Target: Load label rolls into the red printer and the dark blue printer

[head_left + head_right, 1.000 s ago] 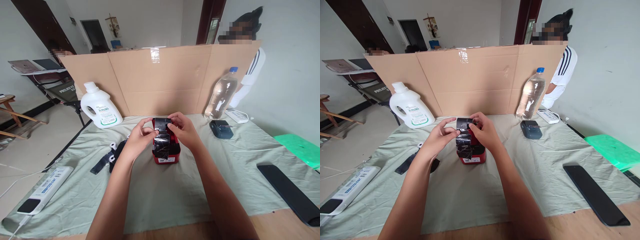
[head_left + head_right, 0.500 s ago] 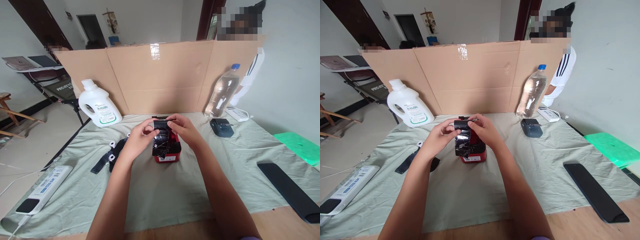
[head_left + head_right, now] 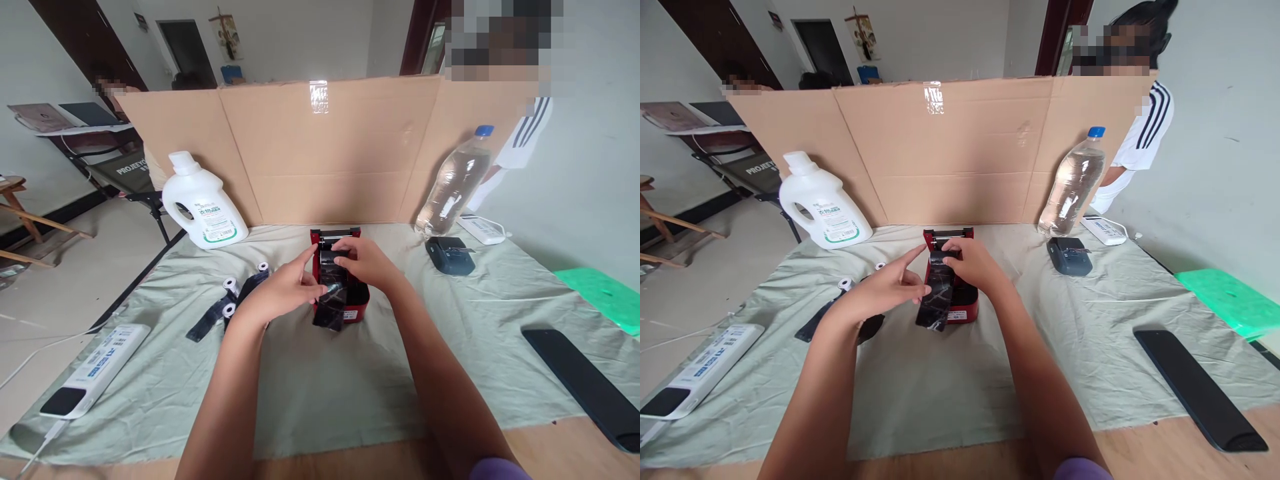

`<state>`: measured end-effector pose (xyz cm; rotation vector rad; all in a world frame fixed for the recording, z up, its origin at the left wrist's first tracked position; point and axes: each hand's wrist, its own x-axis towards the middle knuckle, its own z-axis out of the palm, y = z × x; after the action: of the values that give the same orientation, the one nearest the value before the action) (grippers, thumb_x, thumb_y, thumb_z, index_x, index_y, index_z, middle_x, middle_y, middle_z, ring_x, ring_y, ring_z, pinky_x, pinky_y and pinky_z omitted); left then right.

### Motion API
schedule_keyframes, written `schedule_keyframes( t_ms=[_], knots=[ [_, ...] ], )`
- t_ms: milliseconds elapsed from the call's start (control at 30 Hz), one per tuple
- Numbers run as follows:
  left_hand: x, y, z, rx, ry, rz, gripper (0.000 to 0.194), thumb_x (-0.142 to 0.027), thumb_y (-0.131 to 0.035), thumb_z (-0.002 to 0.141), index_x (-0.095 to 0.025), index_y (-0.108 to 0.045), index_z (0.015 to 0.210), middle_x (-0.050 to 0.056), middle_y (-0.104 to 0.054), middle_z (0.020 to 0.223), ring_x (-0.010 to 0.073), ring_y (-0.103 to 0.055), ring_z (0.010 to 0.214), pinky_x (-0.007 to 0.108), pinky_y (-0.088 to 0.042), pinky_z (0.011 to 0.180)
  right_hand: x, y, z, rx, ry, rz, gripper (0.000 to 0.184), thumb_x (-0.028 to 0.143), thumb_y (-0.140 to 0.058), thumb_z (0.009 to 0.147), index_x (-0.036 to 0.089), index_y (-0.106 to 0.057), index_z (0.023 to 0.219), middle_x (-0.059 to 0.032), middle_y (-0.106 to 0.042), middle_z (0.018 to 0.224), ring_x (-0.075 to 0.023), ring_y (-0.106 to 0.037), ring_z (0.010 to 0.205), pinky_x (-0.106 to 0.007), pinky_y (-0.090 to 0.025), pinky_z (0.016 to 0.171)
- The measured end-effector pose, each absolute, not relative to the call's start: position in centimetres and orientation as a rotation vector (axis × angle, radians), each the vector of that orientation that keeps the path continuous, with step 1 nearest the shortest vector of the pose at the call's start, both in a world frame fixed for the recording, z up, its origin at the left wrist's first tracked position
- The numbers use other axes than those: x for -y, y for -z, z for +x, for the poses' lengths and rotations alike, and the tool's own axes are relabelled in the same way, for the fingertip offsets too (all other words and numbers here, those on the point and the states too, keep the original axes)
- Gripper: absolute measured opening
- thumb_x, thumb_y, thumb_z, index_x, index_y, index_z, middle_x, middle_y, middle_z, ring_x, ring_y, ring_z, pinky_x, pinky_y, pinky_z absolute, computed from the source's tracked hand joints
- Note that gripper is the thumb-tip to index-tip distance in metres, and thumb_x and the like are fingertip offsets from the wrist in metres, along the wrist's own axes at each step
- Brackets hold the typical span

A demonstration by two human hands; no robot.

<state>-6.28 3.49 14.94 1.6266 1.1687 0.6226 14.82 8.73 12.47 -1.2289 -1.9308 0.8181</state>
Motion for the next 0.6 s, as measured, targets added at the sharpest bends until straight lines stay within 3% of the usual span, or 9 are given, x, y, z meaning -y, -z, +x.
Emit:
schedule_keyframes(
  t_ms=[200,400,600],
  knots=[
    [-3.6,-14.2,-7.2,-1.167,-0.482,1.654,0.092,-0.034,-0.073,0.075,-0.021,-0.036,0.158,0.002,-0.072,0.073,0.0203,-0.066,0.066,0.028,-0.044,0.058,-8.9,-10.9,13.4,2.167,-0.506,-1.600,0.025,0.014,-0.061,0.088,0.022,-0.070,0.109,-0.0062,-0.074,0.117,-0.0293,-0.057,0.117,-0.045,-0.037,0.100],
    [-4.2,-13.1,-7.1,-1.239,-0.474,1.772,0.078,-0.041,-0.074,0.073,-0.028,-0.054,0.148,-0.003,-0.064,0.066,0.0169,-0.059,0.056,0.024,-0.036,0.050,-9.0,-10.4,13.1,2.196,-0.449,-1.738,0.028,0.018,-0.059,0.089,0.024,-0.072,0.113,-0.0068,-0.075,0.114,-0.0318,-0.055,0.117,-0.046,-0.033,0.098],
    [-4.1,-13.0,-6.4,-1.323,-0.459,1.818,0.058,-0.036,-0.075,0.068,-0.029,-0.072,0.126,-0.002,-0.062,0.067,0.0149,-0.055,0.052,0.023,-0.033,0.047,-9.8,-8.9,12.7,2.270,-0.368,-1.847,0.035,0.020,-0.058,0.089,0.021,-0.073,0.121,-0.0132,-0.075,0.114,-0.0374,-0.048,0.124,-0.048,-0.032,0.096]
  ],
)
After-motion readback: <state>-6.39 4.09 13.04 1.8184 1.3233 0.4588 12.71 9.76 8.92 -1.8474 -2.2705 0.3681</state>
